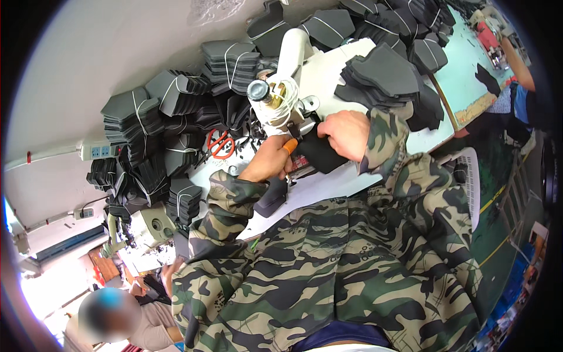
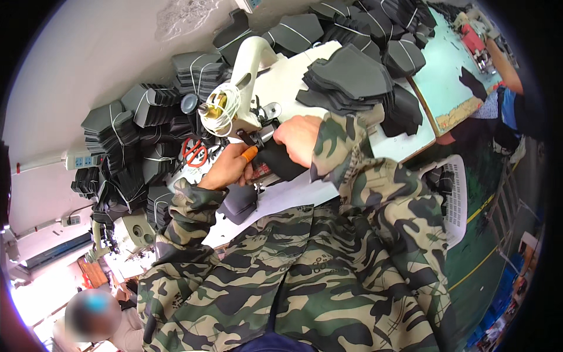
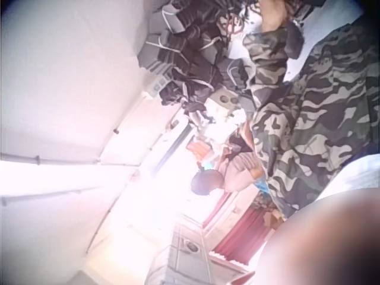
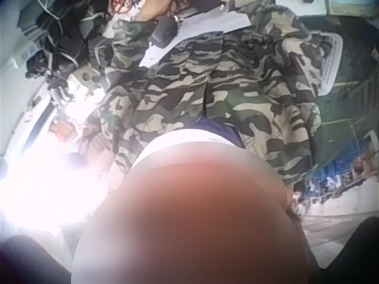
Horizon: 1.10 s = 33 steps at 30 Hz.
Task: The person is using a specialized leather skiving or shaving machine to thin the edges of shoe components.
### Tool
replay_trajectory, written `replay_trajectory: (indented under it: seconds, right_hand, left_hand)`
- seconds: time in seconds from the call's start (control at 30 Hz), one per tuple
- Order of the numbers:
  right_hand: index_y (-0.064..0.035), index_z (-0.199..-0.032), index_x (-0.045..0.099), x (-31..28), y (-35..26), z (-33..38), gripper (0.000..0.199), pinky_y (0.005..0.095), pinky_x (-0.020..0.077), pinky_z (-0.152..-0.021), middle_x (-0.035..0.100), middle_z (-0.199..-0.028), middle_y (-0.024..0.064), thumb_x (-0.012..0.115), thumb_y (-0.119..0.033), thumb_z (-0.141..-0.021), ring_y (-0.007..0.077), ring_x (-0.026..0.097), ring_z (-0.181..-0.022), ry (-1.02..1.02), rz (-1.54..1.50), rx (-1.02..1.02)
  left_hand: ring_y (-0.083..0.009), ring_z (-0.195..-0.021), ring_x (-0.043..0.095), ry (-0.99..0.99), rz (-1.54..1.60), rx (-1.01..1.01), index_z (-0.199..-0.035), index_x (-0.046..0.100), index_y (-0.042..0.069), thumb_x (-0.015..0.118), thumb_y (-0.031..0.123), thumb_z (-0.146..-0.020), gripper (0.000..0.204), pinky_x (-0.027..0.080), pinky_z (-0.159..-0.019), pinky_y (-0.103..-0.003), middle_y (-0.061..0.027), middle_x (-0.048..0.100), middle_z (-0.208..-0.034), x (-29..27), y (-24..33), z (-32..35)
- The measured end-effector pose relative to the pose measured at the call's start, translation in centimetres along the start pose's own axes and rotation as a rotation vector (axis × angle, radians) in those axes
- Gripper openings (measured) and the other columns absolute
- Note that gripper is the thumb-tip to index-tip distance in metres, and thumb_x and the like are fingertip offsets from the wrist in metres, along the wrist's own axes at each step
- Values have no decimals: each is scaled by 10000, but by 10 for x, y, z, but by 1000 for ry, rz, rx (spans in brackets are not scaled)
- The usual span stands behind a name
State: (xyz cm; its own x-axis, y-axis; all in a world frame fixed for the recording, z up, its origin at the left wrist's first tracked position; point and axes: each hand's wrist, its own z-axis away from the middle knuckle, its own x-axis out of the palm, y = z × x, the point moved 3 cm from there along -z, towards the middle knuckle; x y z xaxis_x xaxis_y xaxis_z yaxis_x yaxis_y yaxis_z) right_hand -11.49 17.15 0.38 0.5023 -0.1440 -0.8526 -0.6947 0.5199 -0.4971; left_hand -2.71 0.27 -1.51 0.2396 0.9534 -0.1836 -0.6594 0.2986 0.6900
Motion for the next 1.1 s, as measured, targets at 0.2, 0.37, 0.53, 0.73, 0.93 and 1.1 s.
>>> replay_trajectory:
  seconds: [0.2, 0.37, 0.53, 0.73, 0.93, 1.1]
  right_hand:
    - [-19, -904, 633, 29, -4, 28, 204, 349, 493, -754, 658, -875, 130, 626, -84, -711, 286, 641, -820, -40, -587, -163]
    - [-23, -968, 608, 39, -20, 41, 237, 290, 494, -731, 653, -909, 100, 662, -86, -746, 222, 643, -769, 54, -925, 114]
    - [-34, -1105, 600, 65, -56, 36, 348, 299, 517, -652, 663, -817, 162, 651, -158, -784, 191, 664, -705, 19, -669, 91]
    - [28, -1200, 505, 83, -74, 17, 513, 372, 505, -696, 654, -794, 214, 645, -221, -774, 320, 658, -759, -11, -960, 64]
    - [56, -1278, 408, 63, -49, 46, 534, 300, 495, -759, 629, -984, 218, 643, -116, -830, 169, 631, -900, -11, -891, 280]
    - [69, -1191, 474, 90, -21, 73, 367, 273, 501, -741, 647, -992, 146, 586, -53, -864, 141, 618, -865, 405, -1266, 364]
  left_hand:
    - [-134, -404, 509, 15, -15, 99, -861, 533, -38, 396, 141, -935, 237, 391, -362, -255, -70, 556, -558, -4, -11, 9]
    - [-145, -439, 558, -83, -44, 210, -1039, 542, 1, 417, 236, -969, 276, 404, -368, -246, -66, 613, -753, 1, -20, 41]
    - [-146, -423, 557, -183, 303, -110, -1051, 565, -15, 467, 244, -944, 297, 425, -357, -228, -56, 590, -736, -21, -44, 19]
    - [-66, -438, 473, -101, 112, -108, -1002, 631, 45, 496, 251, -929, 257, 334, -357, -219, 24, 572, -645, -45, -28, -2]
    - [-112, -442, 490, -87, 92, -14, -1022, 613, -5, 447, 202, -932, 280, 399, -374, -228, -27, 566, -688, -24, -4, -5]
    - [-100, -392, 453, 33, 255, -28, -950, 578, -4, 391, 107, -903, 223, 374, -355, -226, -33, 539, -623, -4, -4, 1]
